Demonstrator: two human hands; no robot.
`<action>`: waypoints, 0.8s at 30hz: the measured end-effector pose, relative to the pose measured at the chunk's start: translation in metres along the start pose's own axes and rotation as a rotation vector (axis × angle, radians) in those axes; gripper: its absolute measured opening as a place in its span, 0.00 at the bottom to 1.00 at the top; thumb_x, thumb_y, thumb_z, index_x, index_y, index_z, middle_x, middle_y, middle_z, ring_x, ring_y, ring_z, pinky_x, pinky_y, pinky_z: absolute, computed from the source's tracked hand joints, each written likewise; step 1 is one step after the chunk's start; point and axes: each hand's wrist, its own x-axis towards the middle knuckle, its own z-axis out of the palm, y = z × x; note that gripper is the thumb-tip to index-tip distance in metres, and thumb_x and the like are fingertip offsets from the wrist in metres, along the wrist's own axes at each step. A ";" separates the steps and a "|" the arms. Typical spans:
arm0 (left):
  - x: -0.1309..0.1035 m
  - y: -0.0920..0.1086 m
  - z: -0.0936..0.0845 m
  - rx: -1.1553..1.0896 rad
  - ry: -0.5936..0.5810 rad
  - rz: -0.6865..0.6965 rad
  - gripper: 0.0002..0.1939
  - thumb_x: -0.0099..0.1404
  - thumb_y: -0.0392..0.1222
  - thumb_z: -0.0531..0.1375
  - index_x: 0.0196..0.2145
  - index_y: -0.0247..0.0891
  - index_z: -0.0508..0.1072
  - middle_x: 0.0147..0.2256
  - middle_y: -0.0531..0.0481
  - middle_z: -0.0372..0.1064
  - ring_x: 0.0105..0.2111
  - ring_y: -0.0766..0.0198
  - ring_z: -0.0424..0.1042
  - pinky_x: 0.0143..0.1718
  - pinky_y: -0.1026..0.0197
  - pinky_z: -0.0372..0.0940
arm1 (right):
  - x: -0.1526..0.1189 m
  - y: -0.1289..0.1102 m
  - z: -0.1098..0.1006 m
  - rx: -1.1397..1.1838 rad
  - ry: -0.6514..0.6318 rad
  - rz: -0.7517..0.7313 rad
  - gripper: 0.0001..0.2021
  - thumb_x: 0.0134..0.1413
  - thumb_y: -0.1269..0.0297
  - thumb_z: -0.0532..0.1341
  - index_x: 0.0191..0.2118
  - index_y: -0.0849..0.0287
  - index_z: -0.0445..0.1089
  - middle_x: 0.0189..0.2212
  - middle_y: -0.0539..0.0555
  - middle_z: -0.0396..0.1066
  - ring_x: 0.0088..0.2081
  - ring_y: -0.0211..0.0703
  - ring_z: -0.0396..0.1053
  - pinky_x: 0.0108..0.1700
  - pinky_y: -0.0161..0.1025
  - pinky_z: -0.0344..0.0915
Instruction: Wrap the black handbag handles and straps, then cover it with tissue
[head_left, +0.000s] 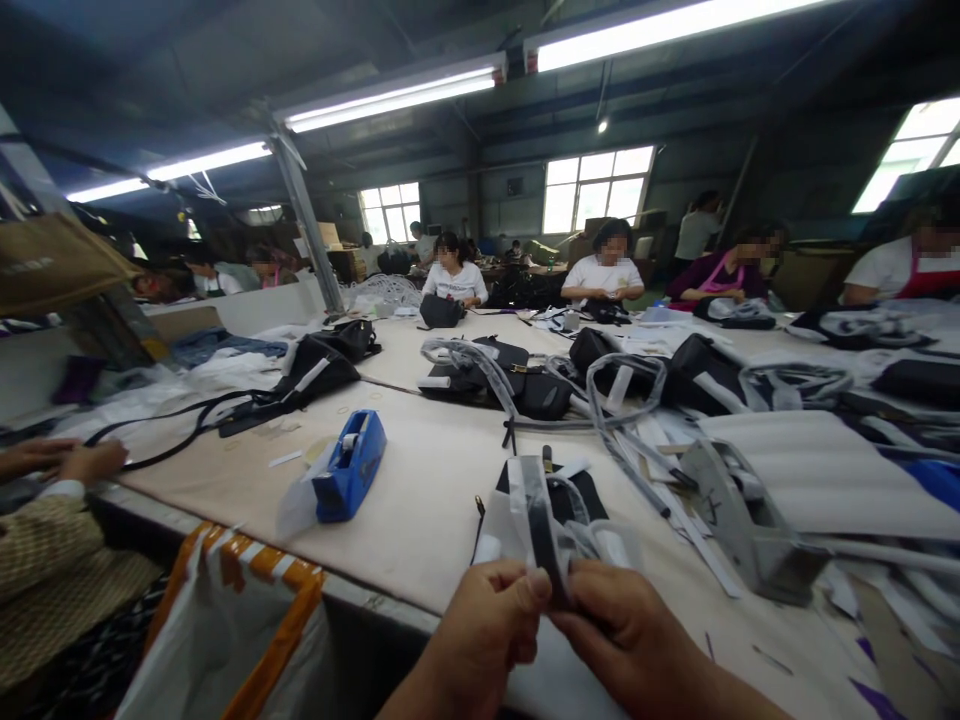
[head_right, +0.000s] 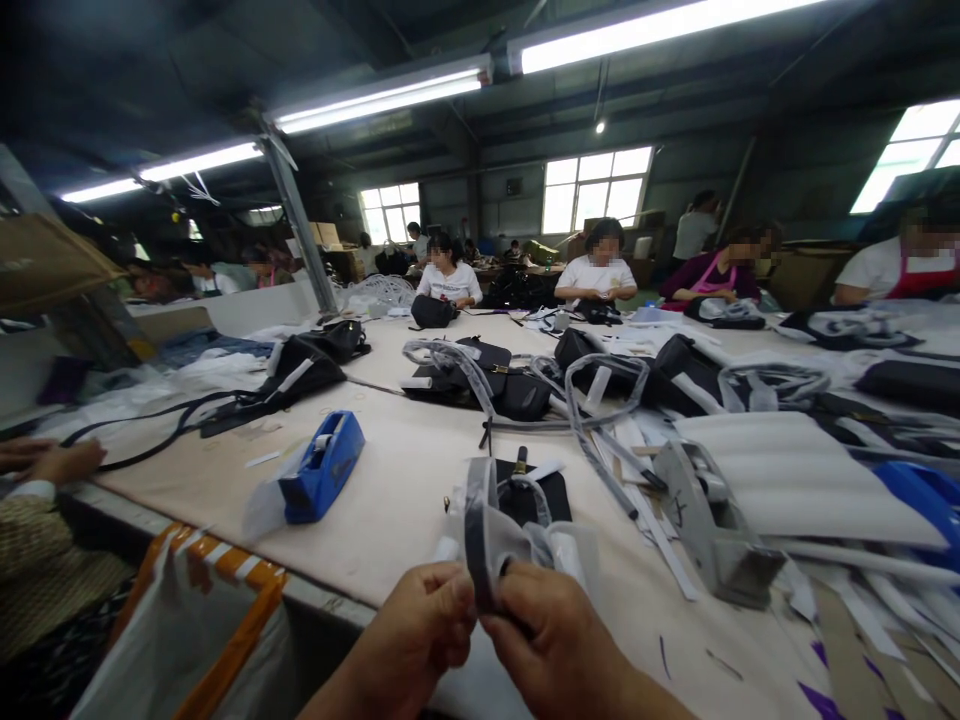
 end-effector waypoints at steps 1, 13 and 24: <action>0.002 -0.001 0.003 -0.123 0.048 -0.060 0.25 0.53 0.59 0.68 0.25 0.37 0.64 0.18 0.60 0.48 0.19 0.74 0.44 0.22 0.64 0.39 | -0.001 0.003 0.003 -0.161 0.028 -0.114 0.10 0.60 0.70 0.56 0.30 0.60 0.72 0.26 0.53 0.70 0.27 0.39 0.65 0.30 0.36 0.57; -0.004 -0.006 0.004 0.516 0.205 0.362 0.04 0.58 0.37 0.65 0.28 0.36 0.80 0.27 0.50 0.66 0.30 0.63 0.65 0.33 0.63 0.58 | 0.007 0.005 -0.011 0.921 -0.057 0.581 0.22 0.52 0.45 0.64 0.24 0.58 0.59 0.16 0.40 0.43 0.17 0.29 0.37 0.20 0.32 0.37; -0.006 -0.002 -0.013 0.186 0.142 0.018 0.27 0.61 0.65 0.58 0.26 0.35 0.68 0.17 0.58 0.53 0.18 0.71 0.49 0.21 0.64 0.45 | 0.012 -0.008 -0.003 0.291 -0.080 0.215 0.09 0.58 0.63 0.60 0.29 0.61 0.72 0.26 0.50 0.70 0.30 0.39 0.64 0.35 0.35 0.59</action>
